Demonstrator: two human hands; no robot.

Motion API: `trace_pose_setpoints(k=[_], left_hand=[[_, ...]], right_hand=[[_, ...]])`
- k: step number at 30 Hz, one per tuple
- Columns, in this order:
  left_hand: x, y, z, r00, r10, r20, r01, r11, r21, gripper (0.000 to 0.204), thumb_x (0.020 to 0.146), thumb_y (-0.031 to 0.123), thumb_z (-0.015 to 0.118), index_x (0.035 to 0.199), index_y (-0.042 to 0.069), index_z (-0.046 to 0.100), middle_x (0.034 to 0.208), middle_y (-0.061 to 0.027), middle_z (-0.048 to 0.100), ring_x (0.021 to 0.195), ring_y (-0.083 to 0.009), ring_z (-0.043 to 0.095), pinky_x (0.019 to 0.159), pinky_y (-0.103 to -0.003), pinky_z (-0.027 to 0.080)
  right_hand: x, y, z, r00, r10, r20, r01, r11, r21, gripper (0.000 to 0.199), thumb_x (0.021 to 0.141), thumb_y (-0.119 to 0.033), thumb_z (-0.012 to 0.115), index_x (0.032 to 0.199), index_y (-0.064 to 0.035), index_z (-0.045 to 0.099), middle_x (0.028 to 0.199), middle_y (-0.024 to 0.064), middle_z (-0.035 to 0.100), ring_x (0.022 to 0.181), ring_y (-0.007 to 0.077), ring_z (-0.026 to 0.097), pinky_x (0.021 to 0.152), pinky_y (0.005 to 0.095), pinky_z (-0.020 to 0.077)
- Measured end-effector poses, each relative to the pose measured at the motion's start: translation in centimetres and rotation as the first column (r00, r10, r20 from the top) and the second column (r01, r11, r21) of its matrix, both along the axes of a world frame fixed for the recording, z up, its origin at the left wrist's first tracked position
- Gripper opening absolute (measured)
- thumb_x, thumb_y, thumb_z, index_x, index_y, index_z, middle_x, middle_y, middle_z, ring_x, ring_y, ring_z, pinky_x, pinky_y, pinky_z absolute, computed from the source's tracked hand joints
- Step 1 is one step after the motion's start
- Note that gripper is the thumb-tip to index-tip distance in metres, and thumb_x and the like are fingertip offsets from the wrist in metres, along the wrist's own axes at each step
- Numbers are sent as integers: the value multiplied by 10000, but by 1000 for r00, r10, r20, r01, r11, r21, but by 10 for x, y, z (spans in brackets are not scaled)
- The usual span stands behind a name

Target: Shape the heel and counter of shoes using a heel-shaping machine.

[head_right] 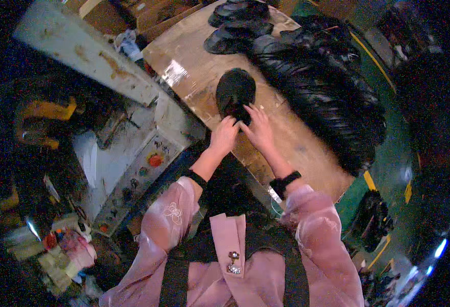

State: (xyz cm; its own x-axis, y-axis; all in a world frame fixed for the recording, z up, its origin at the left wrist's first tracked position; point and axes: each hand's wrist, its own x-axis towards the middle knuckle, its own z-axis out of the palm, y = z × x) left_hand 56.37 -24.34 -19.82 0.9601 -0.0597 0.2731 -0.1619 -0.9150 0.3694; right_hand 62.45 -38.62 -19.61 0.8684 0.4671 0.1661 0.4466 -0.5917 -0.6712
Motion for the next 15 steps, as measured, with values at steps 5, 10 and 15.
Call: trace_pose_setpoints(k=[5,10,15], left_hand=[[-57,18,-12,983,171,69,-154,967,-204,335,745,45,571,1080,42,585,1162,-166,540,1147,-345,465,942,-406,413],[-227,48,-62,880,324,-348,-433,848,-305,240,797,132,573,1019,56,623,1051,-150,592,1017,-319,552,860,-398,456],[-415,35,-77,565,440,-698,-791,530,-306,270,836,191,553,1055,49,623,1087,-174,595,977,-339,576,835,-403,468]], right_hand=[[34,39,-50,981,120,154,-66,946,-317,424,881,-269,536,1282,-147,468,1388,210,328,1240,413,357,1017,452,337],[55,30,-79,943,269,198,-192,922,-337,437,893,-266,521,1306,-145,446,1418,232,257,1256,416,334,1024,450,331],[66,32,-42,840,478,257,-251,763,-596,428,849,-186,548,1260,-79,492,1182,217,507,1090,364,481,937,434,385]])
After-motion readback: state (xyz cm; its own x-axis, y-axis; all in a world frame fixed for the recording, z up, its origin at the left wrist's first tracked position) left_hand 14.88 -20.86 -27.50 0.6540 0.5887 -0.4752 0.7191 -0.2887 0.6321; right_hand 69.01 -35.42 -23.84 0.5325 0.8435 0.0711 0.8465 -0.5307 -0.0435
